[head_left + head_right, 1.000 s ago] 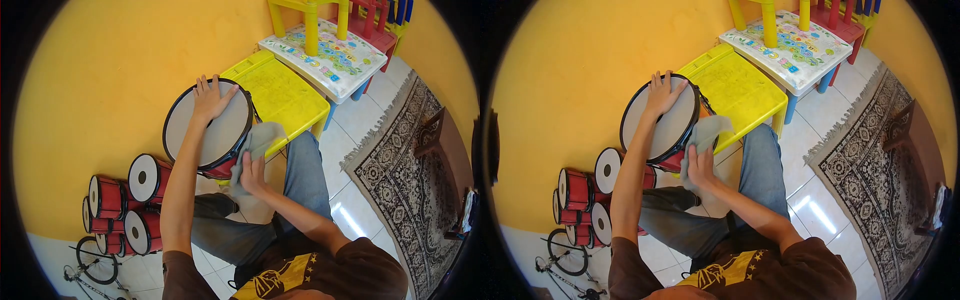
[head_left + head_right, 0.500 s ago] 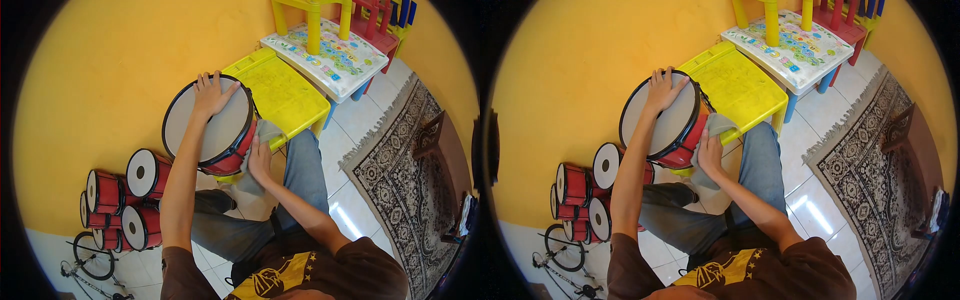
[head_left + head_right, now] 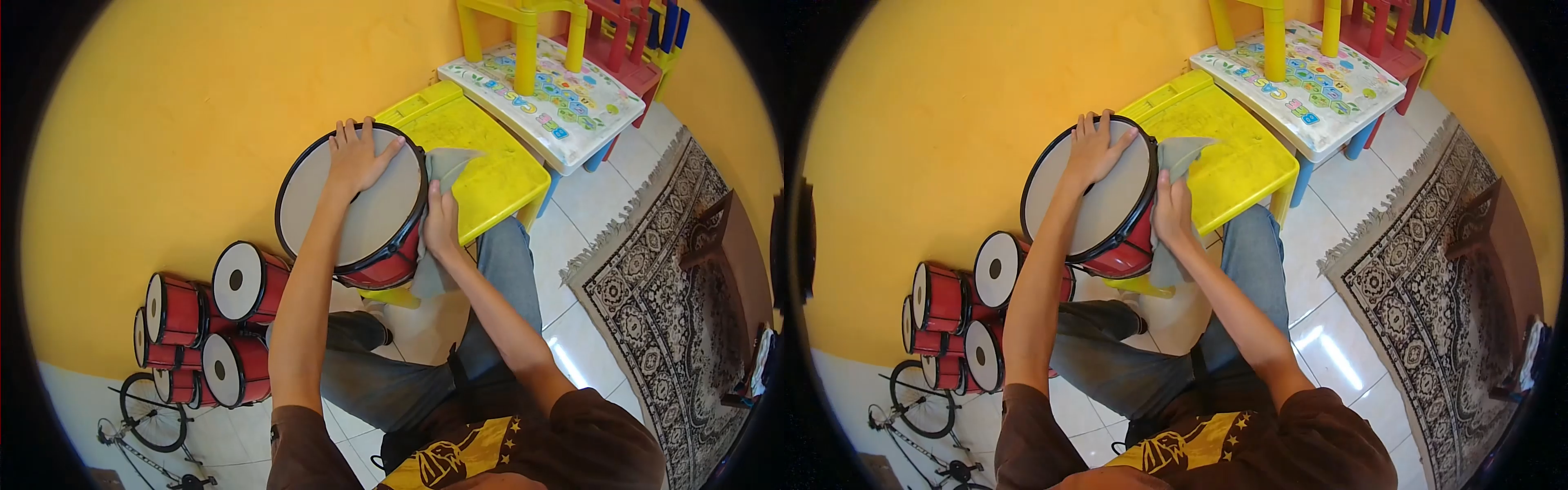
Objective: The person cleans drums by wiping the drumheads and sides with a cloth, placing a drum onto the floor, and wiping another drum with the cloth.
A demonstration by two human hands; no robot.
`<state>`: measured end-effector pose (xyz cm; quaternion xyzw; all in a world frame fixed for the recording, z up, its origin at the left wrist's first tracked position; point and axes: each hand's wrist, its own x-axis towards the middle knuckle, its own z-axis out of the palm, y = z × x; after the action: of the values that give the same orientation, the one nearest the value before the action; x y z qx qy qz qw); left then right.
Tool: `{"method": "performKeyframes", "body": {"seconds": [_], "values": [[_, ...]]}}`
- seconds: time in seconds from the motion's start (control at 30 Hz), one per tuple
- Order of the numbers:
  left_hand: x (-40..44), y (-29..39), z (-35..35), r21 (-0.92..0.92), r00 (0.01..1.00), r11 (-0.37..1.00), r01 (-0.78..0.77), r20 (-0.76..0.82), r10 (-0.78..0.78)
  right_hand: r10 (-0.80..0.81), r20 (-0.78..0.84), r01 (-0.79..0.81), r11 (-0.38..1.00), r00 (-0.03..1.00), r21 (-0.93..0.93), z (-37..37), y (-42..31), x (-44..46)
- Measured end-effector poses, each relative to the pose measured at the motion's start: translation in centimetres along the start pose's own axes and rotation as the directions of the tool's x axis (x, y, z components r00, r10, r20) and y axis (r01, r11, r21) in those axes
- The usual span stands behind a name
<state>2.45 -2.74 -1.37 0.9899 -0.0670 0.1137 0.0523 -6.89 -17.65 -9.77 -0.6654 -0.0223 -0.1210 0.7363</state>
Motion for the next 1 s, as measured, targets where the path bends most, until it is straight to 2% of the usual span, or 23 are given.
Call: {"method": "performKeyframes", "body": {"seconds": [0.03,0.13,0.2,0.23,0.33,0.37,0.4,0.5,0.53,0.6,0.7,0.8,0.9,1.0], "values": [[0.1,0.0,-0.1,-0.003,1.000,1.000,0.001,0.000,-0.001,-0.138,-0.037,0.139,0.990,0.990,0.038,0.1,1.5,1.2],[-0.1,0.0,-0.1,-0.018,1.000,1.000,-0.004,0.015,0.004,-0.078,0.048,0.076,0.996,0.996,0.044,-0.6,2.6,3.4],[0.0,-0.2,-0.3,-0.029,1.000,0.999,-0.018,0.024,0.019,-0.155,0.031,0.153,0.987,0.988,0.043,-0.4,2.4,3.8],[0.1,-0.4,-0.4,-0.095,0.997,0.994,-0.056,0.038,0.060,-0.195,0.024,0.194,0.980,0.981,0.040,-0.5,2.0,4.0],[0.4,-0.5,-0.9,-0.259,0.974,0.943,-0.207,0.036,0.224,-0.121,0.006,0.121,0.988,0.993,-0.098,-0.8,1.1,1.5],[0.2,-0.4,-0.9,-0.296,0.956,0.914,-0.277,0.011,0.293,-0.212,-0.026,0.209,0.975,0.977,-0.077,-0.8,0.9,0.1],[-0.1,-0.4,-1.0,-0.330,0.934,0.880,-0.340,-0.013,0.356,-0.220,-0.037,0.216,0.973,0.975,-0.082,-0.8,0.3,-1.5],[-0.3,-0.3,-0.4,-0.229,0.935,0.910,-0.345,-0.168,0.312,-0.212,-0.045,0.207,0.974,0.976,-0.089,-0.7,-0.5,-6.3],[-0.3,-0.1,-0.1,-0.179,0.976,0.964,-0.195,-0.134,0.173,-0.195,-0.032,0.191,0.978,0.980,-0.085,-0.5,-0.5,-7.7],[0.1,0.7,0.3,-0.067,0.988,0.992,0.111,-0.100,-0.117,-0.199,-0.034,0.196,0.978,0.979,-0.074,0.0,-0.5,-9.8],[0.2,1.1,-0.2,0.003,0.993,0.996,0.092,0.070,-0.092,-0.245,-0.025,0.243,0.968,0.969,-0.063,0.6,0.2,-11.8],[-0.1,1.0,-0.3,-0.022,0.996,0.998,0.065,0.069,-0.063,-0.167,0.048,0.169,0.984,0.985,-0.060,0.7,1.3,-10.3],[0.0,0.8,-0.3,-0.001,0.995,0.998,0.056,0.084,-0.056,-0.203,-0.151,0.207,0.978,0.967,0.006,1.4,1.5,-8.2],[-0.2,0.7,-0.1,0.017,0.996,0.999,0.043,0.073,-0.044,-0.070,-0.150,0.082,0.993,0.986,0.079,0.9,0.7,-5.9]]}}
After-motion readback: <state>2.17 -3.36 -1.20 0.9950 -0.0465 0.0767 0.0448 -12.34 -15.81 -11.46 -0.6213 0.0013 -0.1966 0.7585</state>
